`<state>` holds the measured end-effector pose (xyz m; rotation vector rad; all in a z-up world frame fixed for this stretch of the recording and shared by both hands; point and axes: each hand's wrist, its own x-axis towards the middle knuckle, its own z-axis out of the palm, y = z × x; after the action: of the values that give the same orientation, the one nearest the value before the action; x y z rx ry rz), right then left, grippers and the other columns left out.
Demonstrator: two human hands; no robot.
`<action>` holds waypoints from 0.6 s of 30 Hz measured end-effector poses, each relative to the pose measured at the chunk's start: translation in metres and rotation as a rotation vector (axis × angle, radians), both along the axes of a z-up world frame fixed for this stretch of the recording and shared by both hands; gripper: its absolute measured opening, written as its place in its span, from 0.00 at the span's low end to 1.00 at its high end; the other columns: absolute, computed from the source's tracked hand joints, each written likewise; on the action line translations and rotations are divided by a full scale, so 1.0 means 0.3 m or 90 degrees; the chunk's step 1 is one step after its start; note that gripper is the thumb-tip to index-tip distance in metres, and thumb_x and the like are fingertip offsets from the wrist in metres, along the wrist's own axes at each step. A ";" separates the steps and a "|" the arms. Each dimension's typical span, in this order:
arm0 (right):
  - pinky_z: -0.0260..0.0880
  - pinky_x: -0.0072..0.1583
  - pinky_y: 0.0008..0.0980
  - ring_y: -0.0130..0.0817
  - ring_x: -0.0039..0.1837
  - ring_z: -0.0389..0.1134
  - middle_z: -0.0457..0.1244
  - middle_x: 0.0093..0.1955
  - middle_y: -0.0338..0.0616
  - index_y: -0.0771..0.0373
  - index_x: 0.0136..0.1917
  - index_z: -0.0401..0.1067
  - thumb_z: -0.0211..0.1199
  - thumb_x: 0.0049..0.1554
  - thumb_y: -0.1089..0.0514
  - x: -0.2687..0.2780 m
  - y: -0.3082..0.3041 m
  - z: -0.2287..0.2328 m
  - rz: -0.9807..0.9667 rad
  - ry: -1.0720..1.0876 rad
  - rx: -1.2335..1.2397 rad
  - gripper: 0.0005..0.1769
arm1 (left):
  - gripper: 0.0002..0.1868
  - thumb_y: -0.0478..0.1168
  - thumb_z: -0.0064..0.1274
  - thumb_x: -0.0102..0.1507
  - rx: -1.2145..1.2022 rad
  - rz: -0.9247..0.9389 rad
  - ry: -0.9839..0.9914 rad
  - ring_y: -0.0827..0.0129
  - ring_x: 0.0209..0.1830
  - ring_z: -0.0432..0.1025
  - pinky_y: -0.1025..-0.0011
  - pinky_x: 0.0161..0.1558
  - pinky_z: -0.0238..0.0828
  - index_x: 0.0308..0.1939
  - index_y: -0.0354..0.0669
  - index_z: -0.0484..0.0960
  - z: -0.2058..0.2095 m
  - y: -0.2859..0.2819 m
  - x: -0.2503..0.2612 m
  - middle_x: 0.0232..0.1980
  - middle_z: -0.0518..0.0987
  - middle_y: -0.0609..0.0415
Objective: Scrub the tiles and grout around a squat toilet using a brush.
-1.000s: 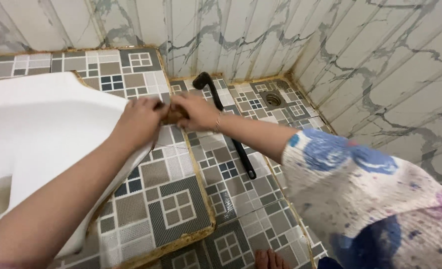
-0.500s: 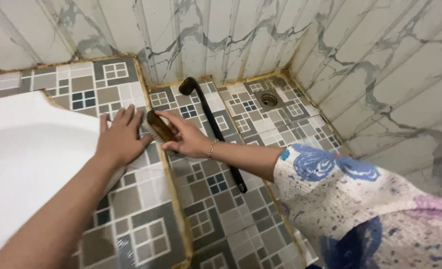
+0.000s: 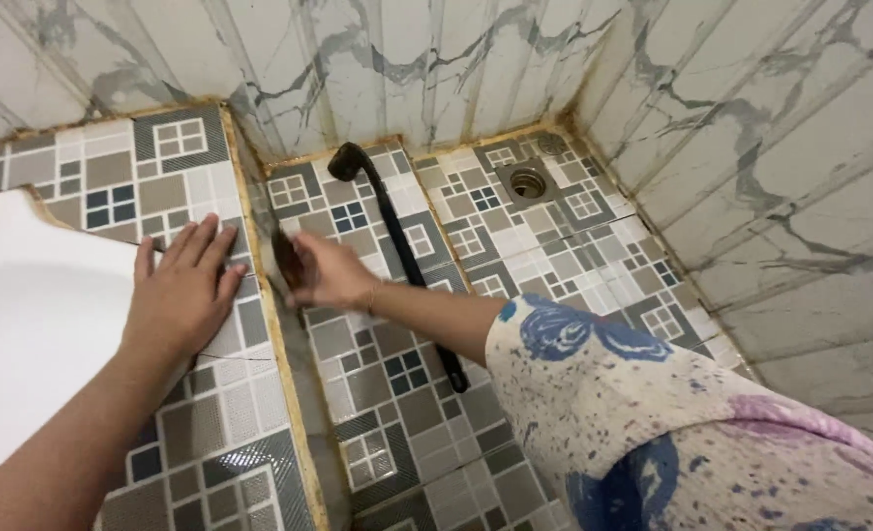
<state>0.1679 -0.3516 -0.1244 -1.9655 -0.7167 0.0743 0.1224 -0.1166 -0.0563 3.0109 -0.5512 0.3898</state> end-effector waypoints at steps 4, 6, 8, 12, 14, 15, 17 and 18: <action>0.74 0.61 0.35 0.40 0.58 0.73 0.66 0.63 0.51 0.64 0.72 0.61 0.82 0.39 0.46 0.057 -0.009 0.157 -0.016 -0.072 0.033 0.54 | 0.30 0.57 0.33 0.71 0.044 0.018 -0.004 0.63 0.79 0.53 0.34 0.73 0.32 0.76 0.55 0.63 -0.013 0.004 0.003 0.81 0.58 0.55; 0.74 0.62 0.35 0.40 0.58 0.72 0.65 0.63 0.51 0.65 0.72 0.61 0.82 0.41 0.45 0.055 -0.028 0.142 0.017 -0.103 -0.017 0.54 | 0.31 0.57 0.33 0.71 0.033 0.029 -0.004 0.65 0.79 0.54 0.29 0.71 0.33 0.76 0.56 0.63 -0.004 -0.009 0.013 0.81 0.59 0.56; 0.74 0.63 0.35 0.39 0.59 0.72 0.67 0.62 0.50 0.64 0.71 0.62 0.82 0.40 0.45 0.004 -0.009 -0.034 0.043 -0.062 -0.035 0.52 | 0.31 0.58 0.32 0.70 0.025 0.038 0.014 0.65 0.79 0.54 0.29 0.71 0.33 0.76 0.56 0.63 0.011 0.000 -0.012 0.80 0.59 0.56; 0.72 0.63 0.34 0.38 0.60 0.73 0.70 0.60 0.48 0.62 0.69 0.65 0.82 0.38 0.43 -0.025 -0.020 -0.117 0.072 0.060 -0.097 0.51 | 0.31 0.59 0.32 0.70 0.022 0.034 0.013 0.65 0.78 0.54 0.30 0.71 0.34 0.76 0.58 0.62 0.003 -0.006 0.002 0.80 0.59 0.57; 0.72 0.63 0.33 0.36 0.59 0.74 0.70 0.60 0.46 0.60 0.75 0.59 0.79 0.40 0.40 0.023 -0.012 -0.040 0.056 0.056 -0.102 0.56 | 0.32 0.59 0.32 0.70 0.033 0.040 0.010 0.65 0.78 0.54 0.30 0.72 0.34 0.76 0.58 0.62 -0.001 -0.009 0.009 0.79 0.59 0.57; 0.72 0.63 0.31 0.34 0.58 0.74 0.71 0.59 0.44 0.57 0.80 0.54 0.75 0.41 0.37 0.044 0.003 -0.007 0.045 0.050 -0.105 0.61 | 0.32 0.59 0.32 0.70 0.046 0.049 0.005 0.65 0.77 0.55 0.31 0.72 0.34 0.76 0.59 0.62 -0.006 0.000 0.005 0.79 0.59 0.56; 0.74 0.63 0.31 0.35 0.58 0.74 0.69 0.61 0.46 0.58 0.78 0.58 0.76 0.44 0.35 0.055 -0.016 0.105 0.048 0.001 -0.107 0.57 | 0.31 0.59 0.32 0.70 0.041 0.053 0.017 0.65 0.77 0.55 0.31 0.72 0.34 0.76 0.59 0.63 0.016 -0.009 -0.007 0.79 0.60 0.56; 0.75 0.63 0.32 0.36 0.59 0.75 0.68 0.63 0.49 0.59 0.76 0.62 0.78 0.46 0.33 0.065 -0.027 0.164 0.048 -0.051 -0.107 0.53 | 0.31 0.59 0.32 0.70 0.038 0.055 0.026 0.64 0.76 0.56 0.31 0.73 0.35 0.76 0.58 0.63 0.031 -0.016 -0.007 0.79 0.61 0.55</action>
<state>0.1874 -0.3597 -0.0753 -2.1116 -0.8601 0.1055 0.1203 -0.1214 -0.0469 3.1005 -0.4386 0.3217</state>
